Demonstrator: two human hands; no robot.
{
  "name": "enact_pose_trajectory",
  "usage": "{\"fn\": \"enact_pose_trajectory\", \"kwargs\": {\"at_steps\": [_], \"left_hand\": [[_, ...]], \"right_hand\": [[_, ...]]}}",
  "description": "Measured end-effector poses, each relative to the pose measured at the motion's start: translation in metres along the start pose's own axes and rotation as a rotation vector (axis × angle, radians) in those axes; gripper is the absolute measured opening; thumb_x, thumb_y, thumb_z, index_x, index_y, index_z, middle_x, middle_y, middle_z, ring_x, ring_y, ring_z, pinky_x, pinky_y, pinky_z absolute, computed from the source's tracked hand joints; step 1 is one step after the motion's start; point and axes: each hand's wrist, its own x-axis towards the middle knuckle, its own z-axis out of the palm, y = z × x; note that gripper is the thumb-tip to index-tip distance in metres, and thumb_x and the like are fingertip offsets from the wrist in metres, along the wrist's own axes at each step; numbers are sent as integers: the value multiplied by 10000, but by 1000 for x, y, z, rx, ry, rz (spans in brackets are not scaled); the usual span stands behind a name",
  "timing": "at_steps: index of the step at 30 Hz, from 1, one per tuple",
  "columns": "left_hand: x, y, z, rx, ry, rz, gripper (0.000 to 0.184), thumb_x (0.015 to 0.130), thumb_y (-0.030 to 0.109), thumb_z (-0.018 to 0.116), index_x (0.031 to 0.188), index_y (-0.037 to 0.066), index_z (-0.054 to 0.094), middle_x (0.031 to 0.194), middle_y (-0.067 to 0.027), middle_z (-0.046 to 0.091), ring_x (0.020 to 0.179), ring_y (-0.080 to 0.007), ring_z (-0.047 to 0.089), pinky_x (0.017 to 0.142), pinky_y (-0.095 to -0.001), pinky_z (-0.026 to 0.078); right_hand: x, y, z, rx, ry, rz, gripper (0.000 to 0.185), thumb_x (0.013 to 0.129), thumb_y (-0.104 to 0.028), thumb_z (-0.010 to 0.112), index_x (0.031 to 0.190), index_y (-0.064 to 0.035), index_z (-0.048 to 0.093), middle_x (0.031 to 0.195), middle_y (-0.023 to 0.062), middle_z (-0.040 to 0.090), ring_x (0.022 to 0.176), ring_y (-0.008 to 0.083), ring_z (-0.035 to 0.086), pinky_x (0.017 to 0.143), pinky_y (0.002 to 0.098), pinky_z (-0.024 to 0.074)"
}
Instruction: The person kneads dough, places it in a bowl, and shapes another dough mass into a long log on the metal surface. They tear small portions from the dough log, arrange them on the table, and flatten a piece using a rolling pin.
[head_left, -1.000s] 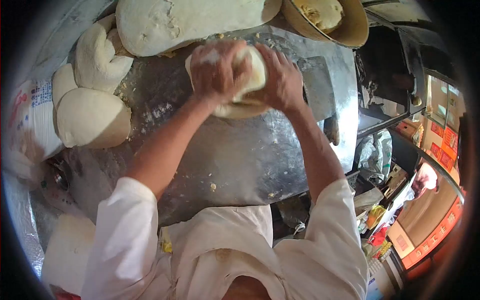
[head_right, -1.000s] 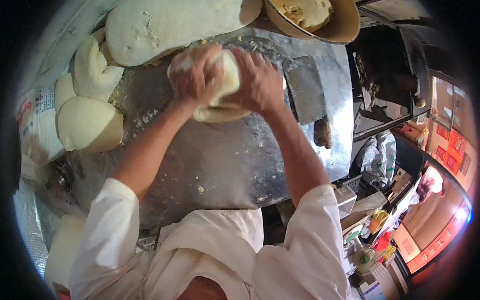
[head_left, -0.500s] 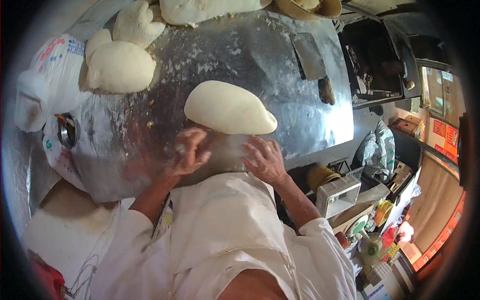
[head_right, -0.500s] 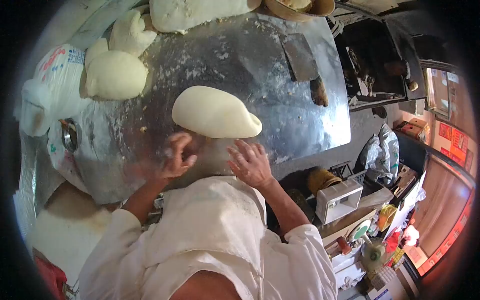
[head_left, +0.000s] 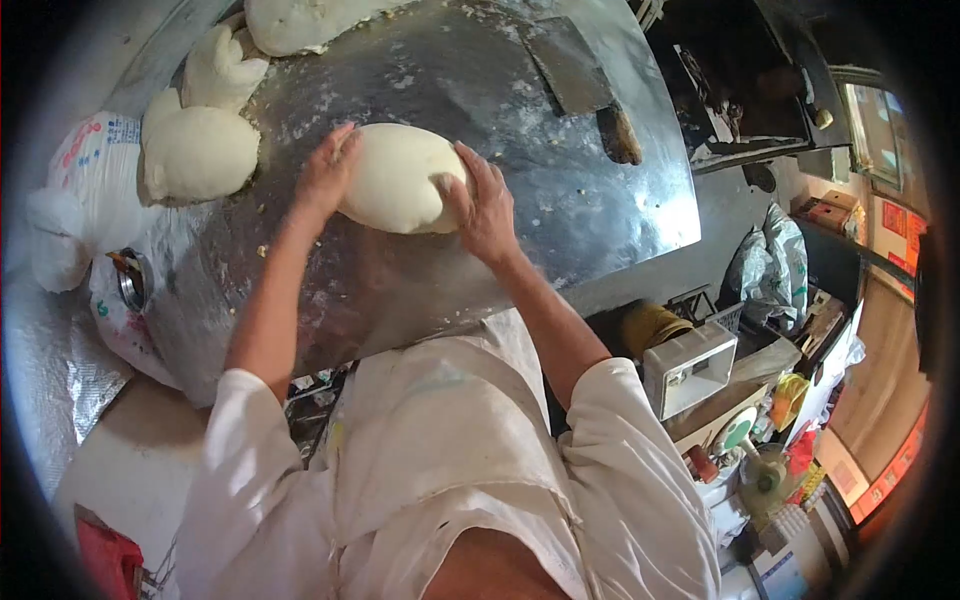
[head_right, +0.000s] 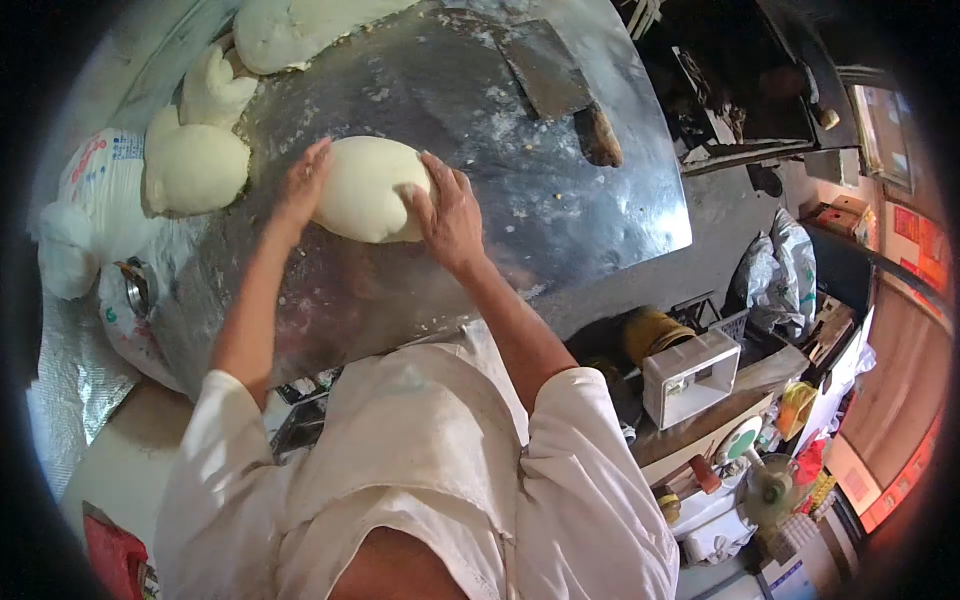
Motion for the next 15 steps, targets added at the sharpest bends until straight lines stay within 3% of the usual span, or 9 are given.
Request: {"fn": "enact_pose_trajectory", "kwargs": {"at_steps": [2,3,6,7,8,9,10,14,15], "left_hand": [[1,37,-3,-68,-90,-71,717,969,570,637,1511,119,506,1457,-143,588,1348,-292,549,1108,-425,441],[-4,55,2,-68,-173,-35,684,954,521,683,1469,97,531,1391,-140,621,1281,-268,587,1073,-410,468],[-19,85,48,-189,-267,122,592,903,384,795,1341,46,584,1232,-119,676,1131,-209,647,978,-369,529],[-28,101,71,-129,-262,161,602,881,384,817,1327,57,581,1219,-130,681,1137,-230,644,986,-379,524],[-29,98,105,-53,-242,181,680,866,464,810,1364,72,563,1220,-175,680,1151,-281,647,1004,-411,516],[-24,84,152,32,-166,202,880,800,681,756,1411,91,525,1290,-237,658,1189,-396,658,1010,-479,516],[-26,77,180,-40,-175,282,968,793,739,720,1480,115,445,1356,-243,624,1214,-445,636,1009,-509,514],[-43,70,177,-129,-203,377,934,846,715,691,1491,113,387,1283,-267,650,1148,-434,671,981,-518,523],[-55,60,163,-239,-244,307,842,859,628,750,1444,107,439,1289,-242,653,1162,-401,665,997,-485,516]], "right_hand": [[20,11,-13,568,-137,367,601,923,-365,766,1398,-32,604,1253,168,689,1131,241,659,989,365,517],[26,-6,-44,510,-143,364,545,920,-314,762,1349,-3,636,1189,131,720,1055,190,671,933,327,534],[21,9,-121,525,-114,490,511,901,-216,733,1350,6,634,1215,125,709,1075,201,671,949,344,534],[15,30,-140,469,-19,395,490,906,-194,709,1345,9,636,1226,123,704,1086,202,667,952,350,534],[10,44,-162,386,-3,355,474,942,-221,698,1345,22,632,1250,131,694,1125,201,650,980,351,516],[6,72,-176,270,9,338,474,970,-252,681,1349,28,626,1260,131,688,1138,200,641,993,352,505],[-2,96,-185,147,29,327,479,998,-284,664,1354,34,619,1270,131,681,1152,199,633,1007,353,494],[-24,87,-180,353,40,415,521,1079,-369,564,1419,26,552,1308,122,645,1189,200,598,1014,344,477],[-34,76,-174,332,-9,417,512,1084,-366,555,1420,19,551,1302,119,644,1183,195,598,1008,346,482]]}}
